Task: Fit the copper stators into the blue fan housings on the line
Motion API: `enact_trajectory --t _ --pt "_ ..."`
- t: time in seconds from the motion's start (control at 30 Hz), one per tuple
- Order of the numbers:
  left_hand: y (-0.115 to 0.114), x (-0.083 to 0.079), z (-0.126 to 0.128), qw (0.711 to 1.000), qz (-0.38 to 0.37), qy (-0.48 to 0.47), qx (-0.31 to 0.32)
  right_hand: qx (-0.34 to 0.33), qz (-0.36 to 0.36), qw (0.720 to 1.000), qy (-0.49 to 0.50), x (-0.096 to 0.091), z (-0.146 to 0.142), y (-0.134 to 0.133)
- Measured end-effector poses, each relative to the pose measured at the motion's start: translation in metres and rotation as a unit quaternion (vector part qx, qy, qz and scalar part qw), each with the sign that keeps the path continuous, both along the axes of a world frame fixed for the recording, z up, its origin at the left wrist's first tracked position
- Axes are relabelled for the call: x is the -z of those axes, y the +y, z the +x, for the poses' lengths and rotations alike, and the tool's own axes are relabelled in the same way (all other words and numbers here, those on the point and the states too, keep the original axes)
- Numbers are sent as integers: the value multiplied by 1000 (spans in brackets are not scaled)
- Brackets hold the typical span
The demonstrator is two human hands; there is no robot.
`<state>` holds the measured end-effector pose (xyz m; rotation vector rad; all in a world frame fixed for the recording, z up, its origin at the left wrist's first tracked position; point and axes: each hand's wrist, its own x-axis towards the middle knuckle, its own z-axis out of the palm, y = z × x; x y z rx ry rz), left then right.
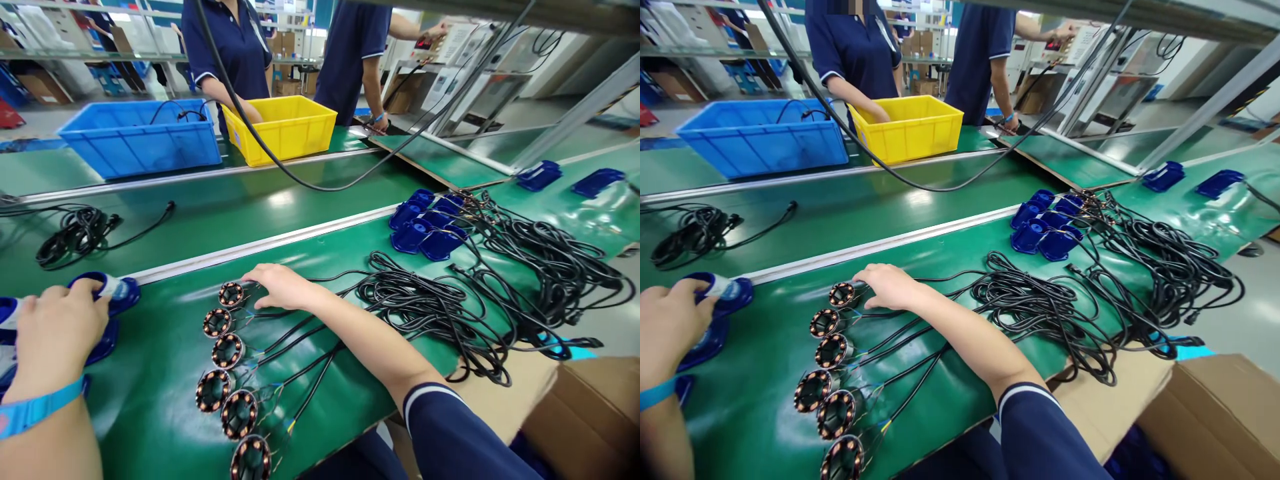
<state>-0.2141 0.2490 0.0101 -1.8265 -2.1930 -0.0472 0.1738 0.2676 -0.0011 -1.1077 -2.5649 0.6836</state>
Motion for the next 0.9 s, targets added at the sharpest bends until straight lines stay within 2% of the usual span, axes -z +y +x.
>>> enact_trajectory --t 0.1,0.2,0.27,0.4,0.57,0.63,0.77,0.9 --pt "1 -8 24 997 -1 -18 79 9 -21 1000 15 10 -17 2" --pt "6 -10 46 977 17 -101 185 35 -13 999 28 13 -29 0" --pt "8 -10 62 965 -2 -153 213 55 -3 998 14 11 -32 -3" --pt "6 -8 96 947 -29 -230 220 89 42 995 -4 -8 -15 -10" --pt "7 -2 148 878 -71 -379 284 129 116 971 165 -38 14 -19" --pt "8 -1 165 862 -85 -400 298 123 118 968 181 -43 15 -21" --pt "9 1 183 862 -96 -396 301 125 92 985 75 -47 12 -20" --pt "8 5 185 859 -105 -394 311 88 115 989 -20 -55 18 -20"
